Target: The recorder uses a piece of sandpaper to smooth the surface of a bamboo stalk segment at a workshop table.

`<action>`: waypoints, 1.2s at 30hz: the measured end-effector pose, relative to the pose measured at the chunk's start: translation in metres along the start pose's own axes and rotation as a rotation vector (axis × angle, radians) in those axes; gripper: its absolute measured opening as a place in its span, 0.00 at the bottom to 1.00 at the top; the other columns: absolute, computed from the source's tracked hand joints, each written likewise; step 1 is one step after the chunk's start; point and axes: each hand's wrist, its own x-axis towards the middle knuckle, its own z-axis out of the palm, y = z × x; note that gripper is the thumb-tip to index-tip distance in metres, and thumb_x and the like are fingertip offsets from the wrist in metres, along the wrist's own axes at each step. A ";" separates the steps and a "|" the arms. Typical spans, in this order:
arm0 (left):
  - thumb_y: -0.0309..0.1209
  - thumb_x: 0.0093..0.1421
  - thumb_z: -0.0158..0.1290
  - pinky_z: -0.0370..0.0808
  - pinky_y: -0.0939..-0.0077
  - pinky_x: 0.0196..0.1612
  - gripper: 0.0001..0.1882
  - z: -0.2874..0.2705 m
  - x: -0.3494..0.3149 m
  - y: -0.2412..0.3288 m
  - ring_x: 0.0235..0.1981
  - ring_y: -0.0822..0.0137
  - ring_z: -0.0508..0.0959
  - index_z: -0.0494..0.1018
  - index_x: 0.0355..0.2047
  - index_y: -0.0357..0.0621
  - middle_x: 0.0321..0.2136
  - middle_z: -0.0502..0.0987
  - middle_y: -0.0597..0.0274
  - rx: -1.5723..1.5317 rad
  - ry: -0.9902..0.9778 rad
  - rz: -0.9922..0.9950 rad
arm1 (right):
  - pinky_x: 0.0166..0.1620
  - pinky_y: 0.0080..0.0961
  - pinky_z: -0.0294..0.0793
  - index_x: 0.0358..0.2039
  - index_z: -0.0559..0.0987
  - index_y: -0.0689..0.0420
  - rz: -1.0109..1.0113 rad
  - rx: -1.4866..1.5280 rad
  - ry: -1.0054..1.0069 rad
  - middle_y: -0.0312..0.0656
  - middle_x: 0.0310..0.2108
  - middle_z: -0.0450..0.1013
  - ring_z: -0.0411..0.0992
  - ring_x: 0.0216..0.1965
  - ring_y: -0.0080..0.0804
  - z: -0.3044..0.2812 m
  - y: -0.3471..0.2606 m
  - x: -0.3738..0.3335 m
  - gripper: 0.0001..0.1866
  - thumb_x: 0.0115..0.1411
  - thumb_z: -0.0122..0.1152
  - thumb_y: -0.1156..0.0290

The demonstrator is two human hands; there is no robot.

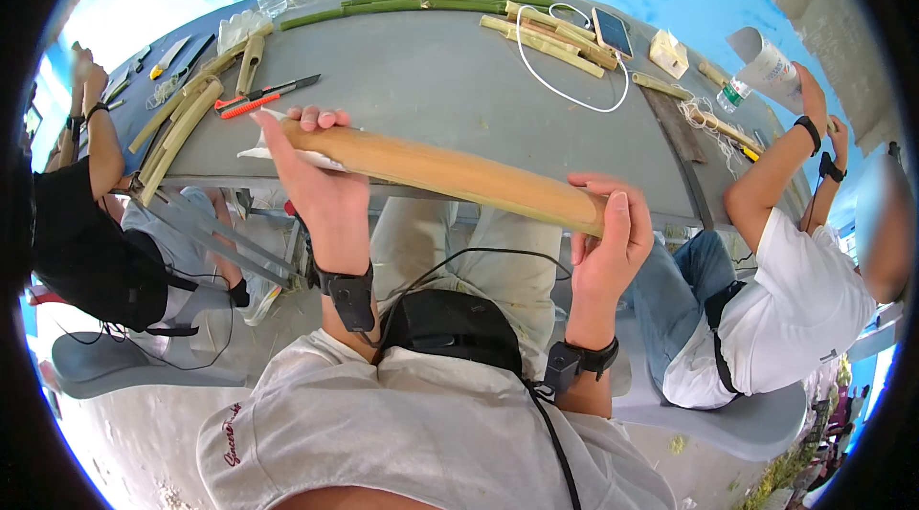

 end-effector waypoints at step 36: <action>0.48 0.66 0.50 0.74 0.62 0.40 0.18 0.014 -0.074 -0.075 0.33 0.62 0.76 0.65 0.33 0.46 0.24 0.69 0.63 0.209 -0.232 -0.458 | 0.15 0.15 0.59 0.39 0.78 0.66 0.130 -0.140 -0.042 0.48 0.40 0.78 0.64 0.13 0.19 0.031 -0.009 -0.010 0.17 0.68 0.45 0.65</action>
